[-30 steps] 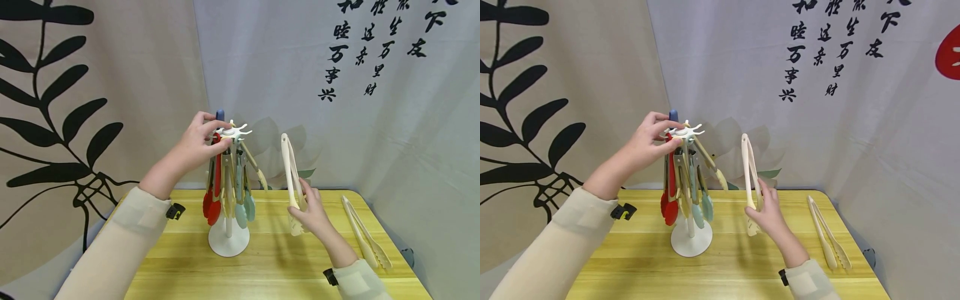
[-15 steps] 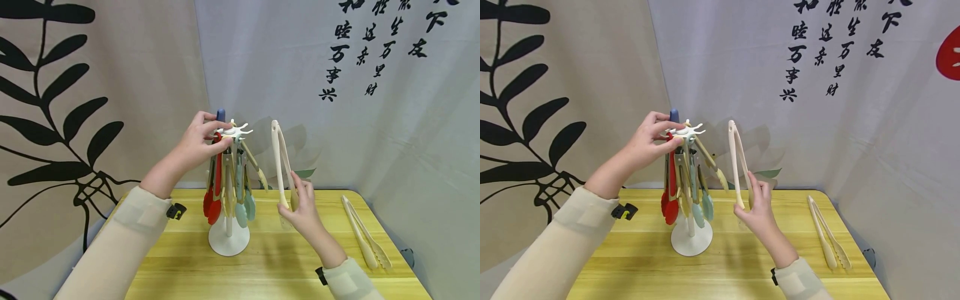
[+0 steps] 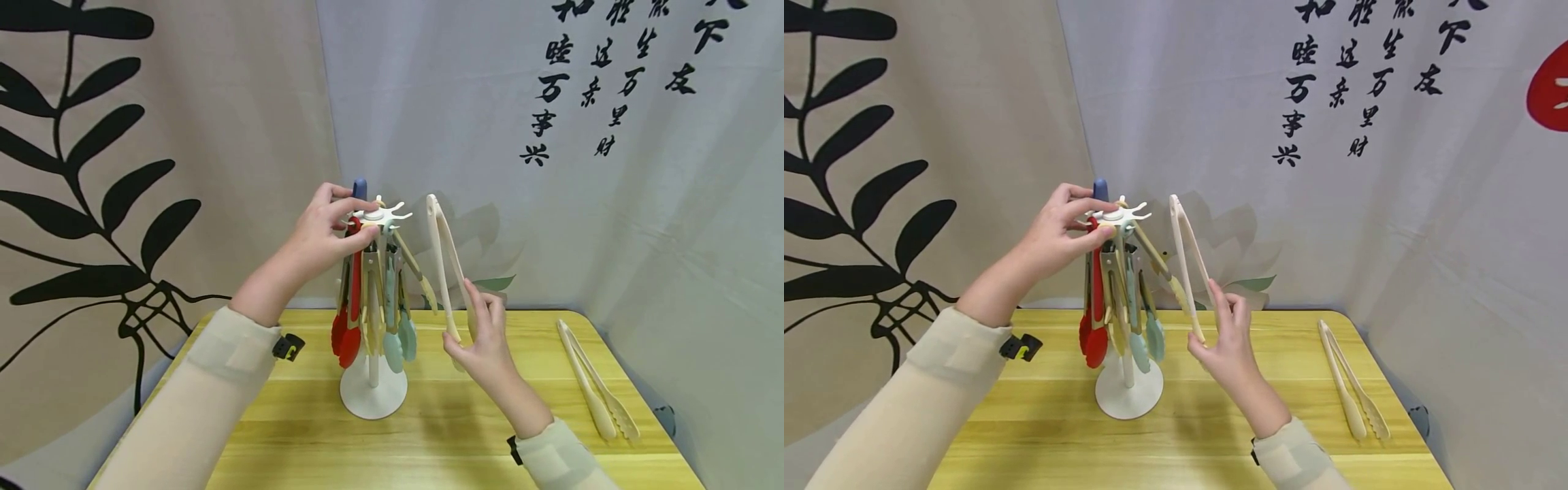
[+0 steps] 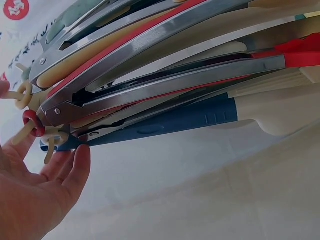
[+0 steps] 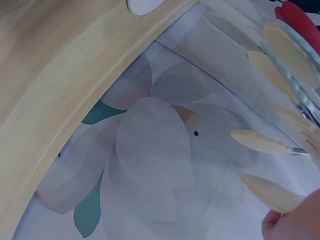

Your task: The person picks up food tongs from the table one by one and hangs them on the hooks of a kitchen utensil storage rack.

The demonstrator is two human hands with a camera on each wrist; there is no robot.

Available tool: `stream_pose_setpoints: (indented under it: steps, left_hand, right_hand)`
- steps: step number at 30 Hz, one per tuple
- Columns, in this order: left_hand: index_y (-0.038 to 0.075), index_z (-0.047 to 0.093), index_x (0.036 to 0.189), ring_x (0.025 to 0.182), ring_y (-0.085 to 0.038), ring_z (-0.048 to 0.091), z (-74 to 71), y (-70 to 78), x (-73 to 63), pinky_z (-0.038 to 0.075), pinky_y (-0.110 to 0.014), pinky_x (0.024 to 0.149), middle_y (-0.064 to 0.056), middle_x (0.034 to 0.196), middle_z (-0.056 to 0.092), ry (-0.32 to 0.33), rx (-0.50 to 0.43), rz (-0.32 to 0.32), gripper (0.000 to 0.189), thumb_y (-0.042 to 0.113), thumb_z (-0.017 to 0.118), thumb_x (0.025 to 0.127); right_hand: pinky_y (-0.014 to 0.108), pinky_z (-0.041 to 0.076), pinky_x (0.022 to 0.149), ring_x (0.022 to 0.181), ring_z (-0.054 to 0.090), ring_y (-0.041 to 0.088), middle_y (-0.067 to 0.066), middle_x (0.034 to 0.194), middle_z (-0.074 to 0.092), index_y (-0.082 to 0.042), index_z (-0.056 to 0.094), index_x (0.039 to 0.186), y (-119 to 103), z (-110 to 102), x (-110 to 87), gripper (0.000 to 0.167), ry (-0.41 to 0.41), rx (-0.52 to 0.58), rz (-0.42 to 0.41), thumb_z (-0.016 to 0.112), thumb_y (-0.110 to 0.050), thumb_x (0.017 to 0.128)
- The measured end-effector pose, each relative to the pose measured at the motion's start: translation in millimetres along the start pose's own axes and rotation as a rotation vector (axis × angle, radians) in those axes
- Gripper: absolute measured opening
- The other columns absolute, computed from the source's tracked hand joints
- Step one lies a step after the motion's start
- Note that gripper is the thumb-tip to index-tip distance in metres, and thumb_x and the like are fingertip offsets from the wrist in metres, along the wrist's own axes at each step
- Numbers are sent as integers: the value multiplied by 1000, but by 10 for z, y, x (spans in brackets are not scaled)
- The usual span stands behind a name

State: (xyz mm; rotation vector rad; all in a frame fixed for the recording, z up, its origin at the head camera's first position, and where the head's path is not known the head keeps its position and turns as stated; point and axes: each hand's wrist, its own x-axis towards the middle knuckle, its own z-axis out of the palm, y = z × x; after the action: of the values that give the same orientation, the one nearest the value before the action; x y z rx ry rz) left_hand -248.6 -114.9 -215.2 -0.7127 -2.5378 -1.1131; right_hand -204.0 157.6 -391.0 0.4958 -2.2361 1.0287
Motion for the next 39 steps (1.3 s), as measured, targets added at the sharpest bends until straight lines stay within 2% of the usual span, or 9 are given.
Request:
stream_pose_setpoints:
  steps: [7,18,22,34,39]
  left_hand:
    - [27,65,117,100,-26,54,10,-6,5,49,-42,90,-5,129,38,16,1,12,33,38,63,86]
    - [30,64,117,95,-26,56,29,-9,-5,51,-38,82,-3,129,38,17,-18,-8,33,41,63,86]
    - [29,64,117,94,-25,57,27,-7,-9,51,-39,84,-3,129,38,21,-24,-13,33,40,63,86]
    - [28,64,116,94,-23,58,30,3,-9,51,-39,88,-3,129,38,25,-42,-8,32,39,64,86]
    - [27,64,116,95,-22,57,31,-3,-9,50,-38,88,-2,128,39,29,-43,-6,32,38,64,86]
  right_hand:
    - [41,40,87,113,31,23,15,119,34,-18,30,148,-20,42,11,92,25,-8,-74,76,-7,69]
    - [35,35,78,100,34,28,18,116,36,-13,35,145,-33,95,36,89,110,-115,-195,78,-6,69]
    - [35,33,75,96,34,29,19,114,37,-12,36,144,-28,120,42,91,137,-141,-226,80,-3,66]
    - [34,31,74,94,33,30,19,114,37,-13,37,144,-27,139,47,92,159,-158,-241,81,-2,64]
    - [35,31,74,93,33,31,19,113,37,-9,39,141,-20,144,54,88,162,-157,-252,81,-1,64]
